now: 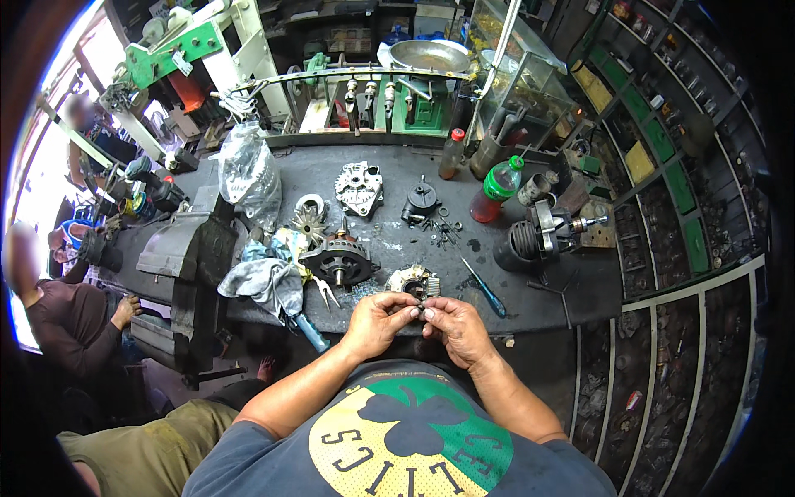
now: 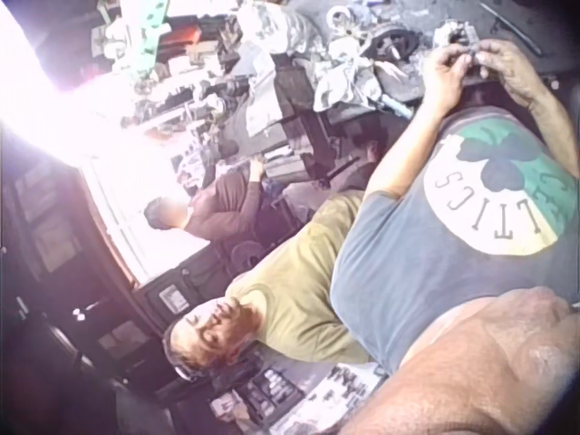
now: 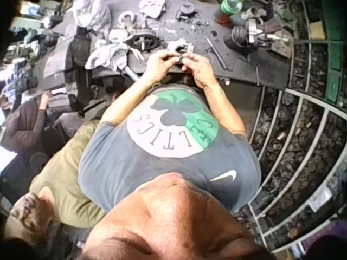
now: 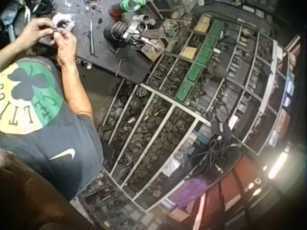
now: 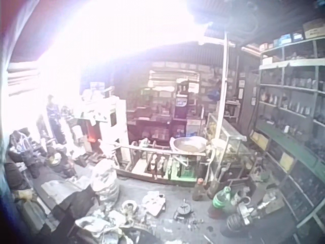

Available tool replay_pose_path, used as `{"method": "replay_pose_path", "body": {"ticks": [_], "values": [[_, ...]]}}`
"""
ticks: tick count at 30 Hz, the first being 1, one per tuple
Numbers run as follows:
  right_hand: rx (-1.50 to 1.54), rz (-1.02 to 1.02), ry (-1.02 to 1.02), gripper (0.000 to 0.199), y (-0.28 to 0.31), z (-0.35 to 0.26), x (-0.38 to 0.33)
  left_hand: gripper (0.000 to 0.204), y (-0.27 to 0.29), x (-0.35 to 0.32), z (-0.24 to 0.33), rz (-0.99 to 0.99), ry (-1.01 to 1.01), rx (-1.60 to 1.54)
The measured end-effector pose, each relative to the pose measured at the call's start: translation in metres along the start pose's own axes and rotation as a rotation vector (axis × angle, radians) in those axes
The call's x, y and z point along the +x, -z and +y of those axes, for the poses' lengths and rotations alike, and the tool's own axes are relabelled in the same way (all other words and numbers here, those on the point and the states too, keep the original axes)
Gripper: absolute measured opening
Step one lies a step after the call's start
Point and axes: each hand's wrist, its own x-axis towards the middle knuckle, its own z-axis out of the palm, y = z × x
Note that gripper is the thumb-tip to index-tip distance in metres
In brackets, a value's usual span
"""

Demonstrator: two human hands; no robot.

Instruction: The person cleans and assembles small mechanical components on a workbench. They wipe parts with a cloth, insert pins and fasteners, and fit pieces together by hand. The person handles multiple small metal parts and uses a rag to clean surfaces during the process.

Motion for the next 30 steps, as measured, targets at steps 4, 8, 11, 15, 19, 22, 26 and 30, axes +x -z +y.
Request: {"method": "replay_pose_path", "body": {"ticks": [4,8,11,15,19,22,26,30], "values": [[-0.026,-0.088,-0.037,0.023,0.009,0.0,0.001,0.019,0.003,-0.007,0.009,0.04,-0.512,0.435],[-0.083,-0.14,-0.073,0.021,0.01,-0.004,0.003,0.021,0.003,-0.016,0.011,0.079,-0.589,0.535],[-0.254,-0.099,0.055,0.019,0.003,0.001,0.002,0.028,0.0,-0.023,0.006,0.15,-0.505,0.527],[-0.95,-0.054,0.572,0.022,-0.014,-0.015,0.0,0.037,-0.001,-0.033,-0.001,0.237,-0.311,0.434],[-1.037,-0.034,0.618,0.021,-0.016,-0.013,0.003,0.039,0.01,-0.038,-0.014,0.271,-0.234,0.38],[-1.043,0.004,0.588,0.021,-0.016,-0.011,0.004,0.036,0.018,-0.042,-0.015,0.25,-0.205,0.409],[-1.057,0.042,0.559,0.02,-0.013,-0.005,0.005,0.031,0.018,-0.04,-0.015,0.171,-0.255,0.445],[-0.958,0.098,0.338,0.017,-0.009,0.007,0.004,0.026,0.011,-0.028,-0.015,0.113,-0.327,0.426]]}}
